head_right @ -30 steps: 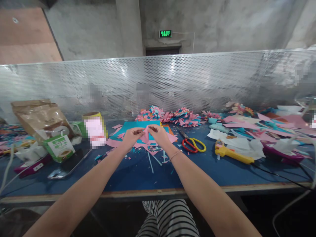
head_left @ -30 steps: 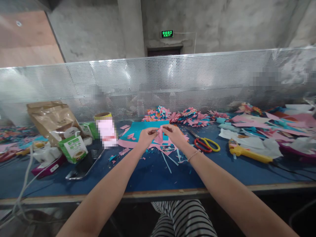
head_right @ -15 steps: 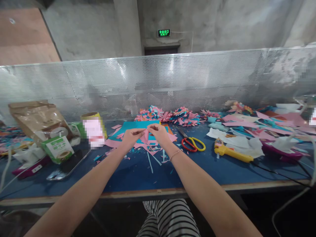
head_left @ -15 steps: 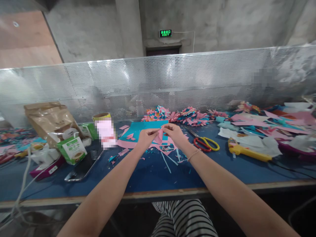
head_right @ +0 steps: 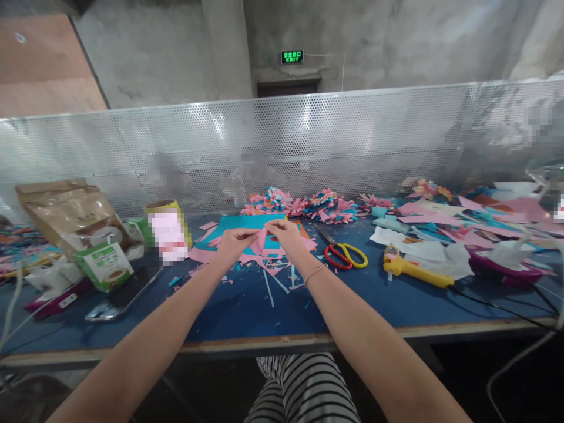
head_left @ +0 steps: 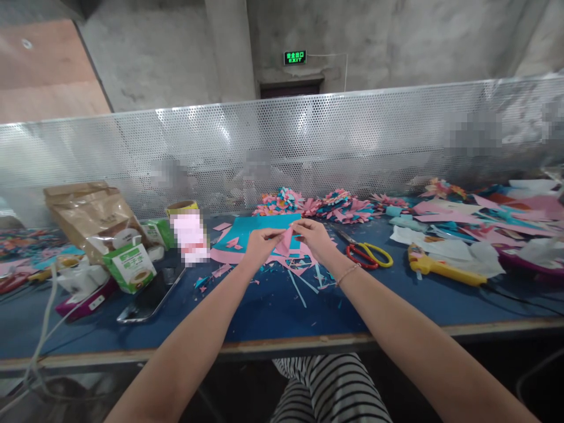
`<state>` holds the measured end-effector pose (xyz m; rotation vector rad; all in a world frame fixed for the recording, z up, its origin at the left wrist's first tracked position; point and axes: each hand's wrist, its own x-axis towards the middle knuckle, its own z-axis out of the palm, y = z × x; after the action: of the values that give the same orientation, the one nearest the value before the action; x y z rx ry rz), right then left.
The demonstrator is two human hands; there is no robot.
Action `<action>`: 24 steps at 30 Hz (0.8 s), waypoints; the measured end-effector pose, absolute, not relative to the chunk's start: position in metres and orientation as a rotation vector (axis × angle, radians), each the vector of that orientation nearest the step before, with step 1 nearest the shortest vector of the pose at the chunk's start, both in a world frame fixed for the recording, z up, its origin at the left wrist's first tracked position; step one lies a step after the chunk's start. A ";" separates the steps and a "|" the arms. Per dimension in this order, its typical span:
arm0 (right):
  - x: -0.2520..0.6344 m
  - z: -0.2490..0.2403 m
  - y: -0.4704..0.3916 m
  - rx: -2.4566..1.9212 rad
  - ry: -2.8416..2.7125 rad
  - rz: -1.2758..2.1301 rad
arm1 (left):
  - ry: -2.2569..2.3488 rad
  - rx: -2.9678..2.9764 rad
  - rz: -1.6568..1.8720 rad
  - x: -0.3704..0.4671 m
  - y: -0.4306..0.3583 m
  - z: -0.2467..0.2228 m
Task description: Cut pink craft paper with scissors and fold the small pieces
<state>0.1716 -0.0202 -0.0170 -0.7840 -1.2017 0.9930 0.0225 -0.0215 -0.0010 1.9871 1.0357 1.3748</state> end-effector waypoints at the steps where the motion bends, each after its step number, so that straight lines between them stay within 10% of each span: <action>1: 0.172 -0.017 -0.020 -0.790 -1.188 0.998 | 1.041 1.997 1.374 0.023 -0.022 -0.001; 24: 0.174 -0.020 -0.015 -0.861 -1.259 0.863 | 1.038 1.909 1.346 0.024 -0.023 0.000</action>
<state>0.1743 -0.0155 -0.0204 -0.8612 -1.2594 0.8631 0.0243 -0.0230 -0.0003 1.9094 1.0376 1.3460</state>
